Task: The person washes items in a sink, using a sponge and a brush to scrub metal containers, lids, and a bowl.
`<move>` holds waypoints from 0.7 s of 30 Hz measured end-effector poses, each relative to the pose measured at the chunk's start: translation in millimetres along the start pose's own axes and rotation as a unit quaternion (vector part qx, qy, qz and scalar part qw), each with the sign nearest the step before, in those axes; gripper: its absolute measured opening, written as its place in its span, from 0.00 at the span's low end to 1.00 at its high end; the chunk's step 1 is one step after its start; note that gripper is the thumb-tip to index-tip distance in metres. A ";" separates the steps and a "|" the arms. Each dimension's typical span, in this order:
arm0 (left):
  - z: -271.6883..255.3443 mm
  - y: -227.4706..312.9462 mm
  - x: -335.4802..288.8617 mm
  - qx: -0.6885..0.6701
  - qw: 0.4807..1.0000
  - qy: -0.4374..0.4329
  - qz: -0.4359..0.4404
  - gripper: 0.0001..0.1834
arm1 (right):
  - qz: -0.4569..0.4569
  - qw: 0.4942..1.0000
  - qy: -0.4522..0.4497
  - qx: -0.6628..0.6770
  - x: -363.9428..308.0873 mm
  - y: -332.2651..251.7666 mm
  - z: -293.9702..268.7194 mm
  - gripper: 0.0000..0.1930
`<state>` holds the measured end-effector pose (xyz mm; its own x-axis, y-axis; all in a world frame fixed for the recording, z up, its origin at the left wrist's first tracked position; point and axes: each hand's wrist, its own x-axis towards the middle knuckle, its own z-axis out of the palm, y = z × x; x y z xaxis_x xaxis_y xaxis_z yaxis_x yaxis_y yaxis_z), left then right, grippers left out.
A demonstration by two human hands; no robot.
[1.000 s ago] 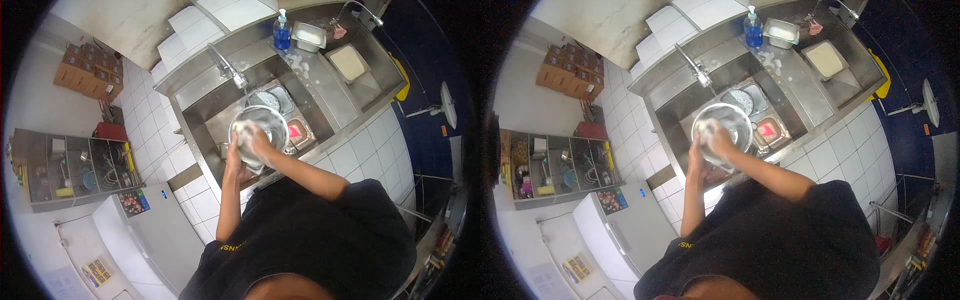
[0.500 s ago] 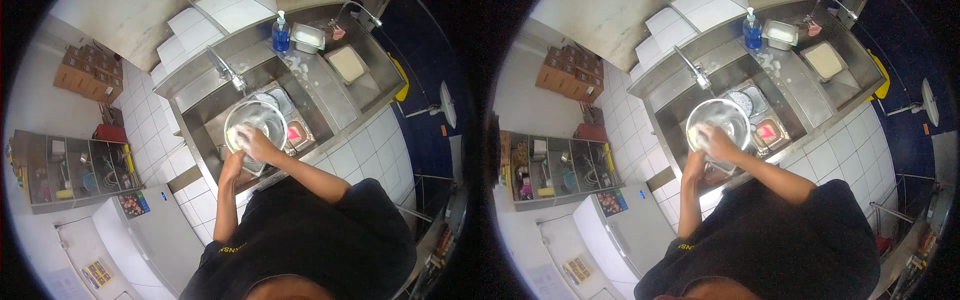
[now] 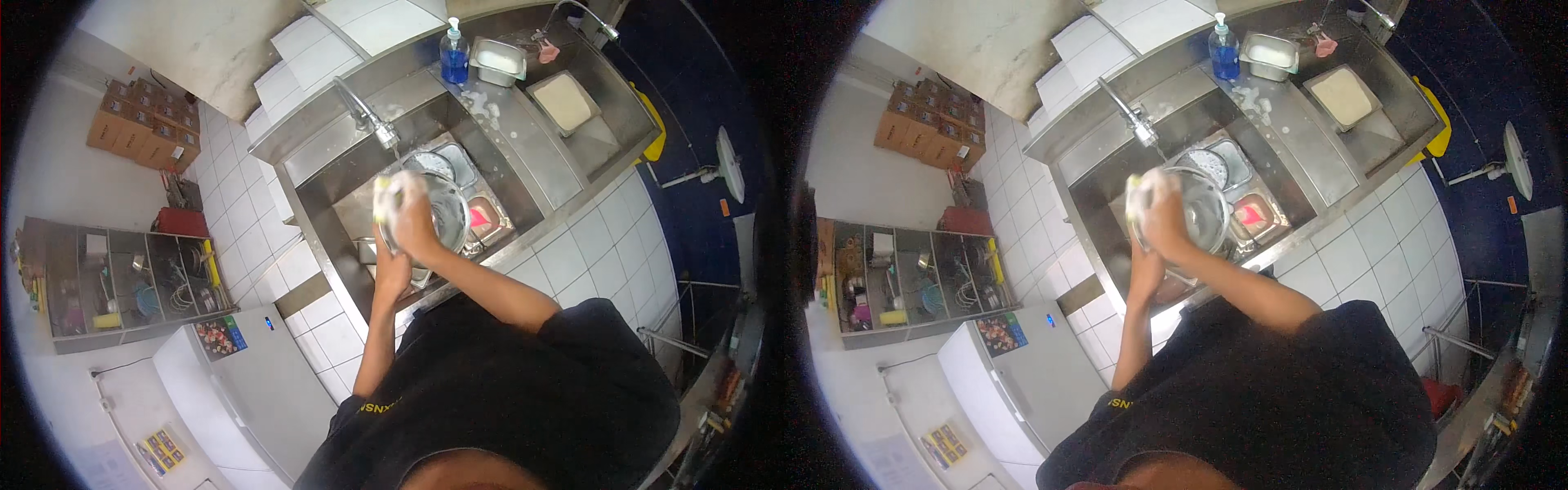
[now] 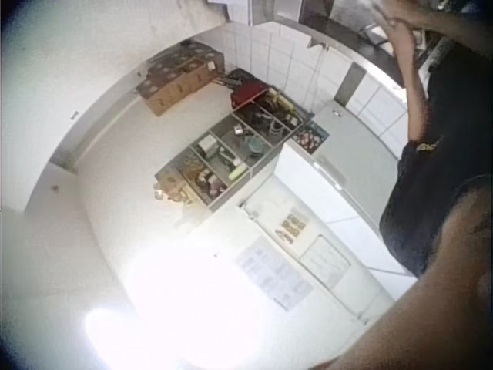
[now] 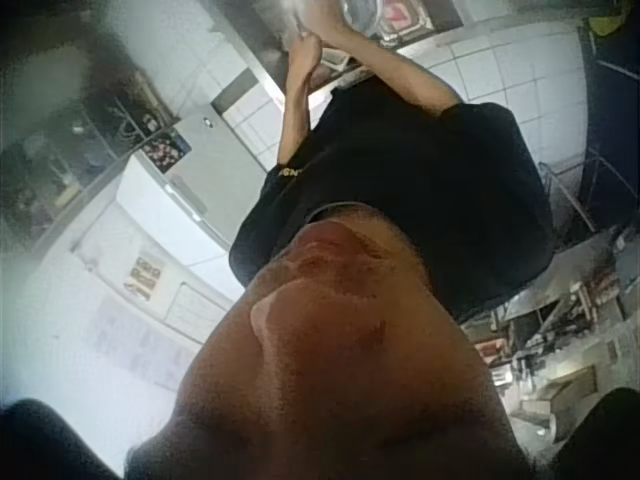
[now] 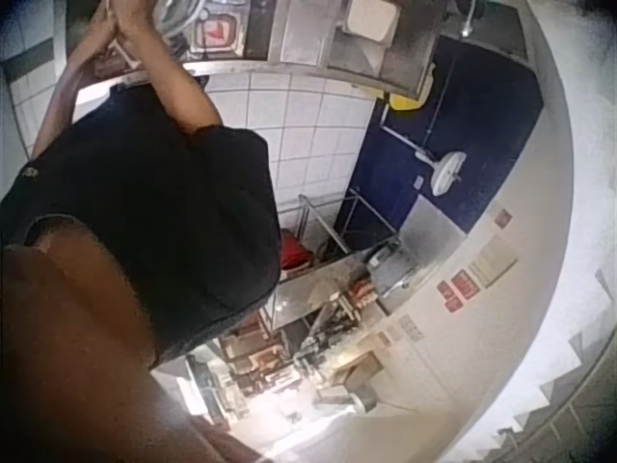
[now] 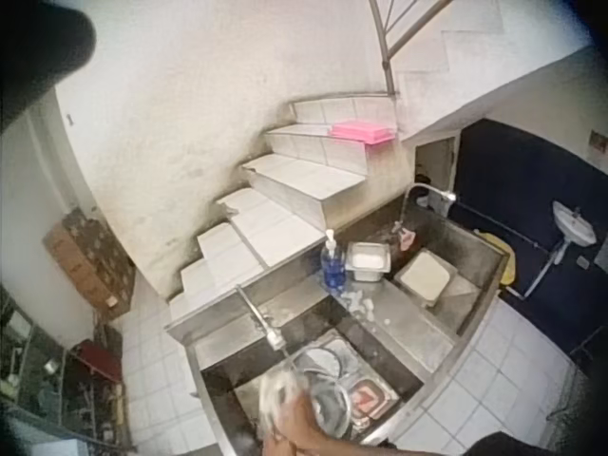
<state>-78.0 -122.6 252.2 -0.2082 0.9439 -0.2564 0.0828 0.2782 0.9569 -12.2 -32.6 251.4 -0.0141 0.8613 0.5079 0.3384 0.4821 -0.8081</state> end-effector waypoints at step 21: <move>-36.9 1.6 -3.5 -0.411 0.903 -0.100 -0.072 0.33 | 0.131 0.945 -0.246 0.172 -9.8 -9.2 -18.5 0.15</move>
<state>-113.1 -132.0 259.6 0.0273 0.9446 -0.3272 -0.7003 0.2517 0.6680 2.1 -48.5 259.4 -0.4362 0.8879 0.1460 0.0662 0.1935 -0.9789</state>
